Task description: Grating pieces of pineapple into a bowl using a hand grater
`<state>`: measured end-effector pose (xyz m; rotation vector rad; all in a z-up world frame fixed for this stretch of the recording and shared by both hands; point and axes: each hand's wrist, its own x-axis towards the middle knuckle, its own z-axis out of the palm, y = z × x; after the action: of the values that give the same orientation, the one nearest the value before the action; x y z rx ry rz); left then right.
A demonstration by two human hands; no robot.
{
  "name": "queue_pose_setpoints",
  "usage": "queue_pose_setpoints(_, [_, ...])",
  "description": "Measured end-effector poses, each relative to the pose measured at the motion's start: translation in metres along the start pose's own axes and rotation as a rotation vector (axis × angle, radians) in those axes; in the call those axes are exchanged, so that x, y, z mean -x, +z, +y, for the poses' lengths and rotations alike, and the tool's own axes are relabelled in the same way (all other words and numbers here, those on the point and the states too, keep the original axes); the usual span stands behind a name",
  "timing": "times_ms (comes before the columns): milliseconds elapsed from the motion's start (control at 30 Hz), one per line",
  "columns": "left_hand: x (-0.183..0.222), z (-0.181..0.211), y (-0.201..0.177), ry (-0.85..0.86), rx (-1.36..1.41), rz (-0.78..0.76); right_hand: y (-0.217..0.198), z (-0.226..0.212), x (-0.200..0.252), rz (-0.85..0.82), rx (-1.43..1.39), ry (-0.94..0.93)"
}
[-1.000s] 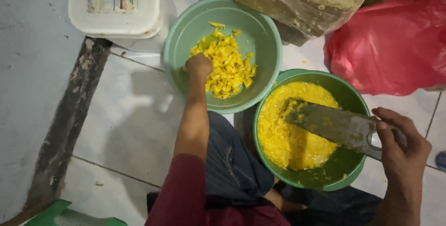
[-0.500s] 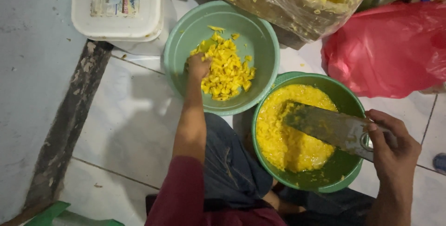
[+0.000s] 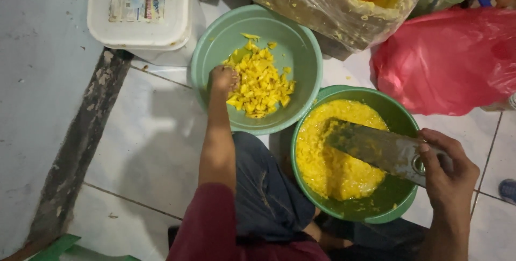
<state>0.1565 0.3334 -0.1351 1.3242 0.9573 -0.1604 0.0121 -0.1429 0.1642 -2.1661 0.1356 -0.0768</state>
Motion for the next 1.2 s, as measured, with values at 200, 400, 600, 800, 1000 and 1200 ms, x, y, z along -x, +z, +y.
queue_pose_setpoints(200, [0.021,0.017,0.000,0.137,-0.565,0.090,0.005,-0.016,0.001,0.028,0.119,0.013])
queue_pose_setpoints(400, [-0.009,-0.009,0.104,0.979,-1.279,0.064,0.002,-0.002,-0.002,0.026,0.106,0.032])
queue_pose_setpoints(600, [-0.027,-0.019,0.105,0.973,-1.130,0.157,0.000,-0.005,0.004,0.011,0.011,0.093])
queue_pose_setpoints(800, [-0.025,-0.007,0.042,0.578,-0.136,-0.068,-0.004,0.000,0.007,0.019,-0.012,0.055])
queue_pose_setpoints(1000, [-0.032,-0.021,0.014,0.709,-0.613,0.288,-0.004,0.002,0.009,0.019,-0.066,0.063])
queue_pose_setpoints(1200, [0.001,0.006,0.041,0.863,-1.006,0.151,-0.007,0.006,0.010,0.016,-0.051,0.052])
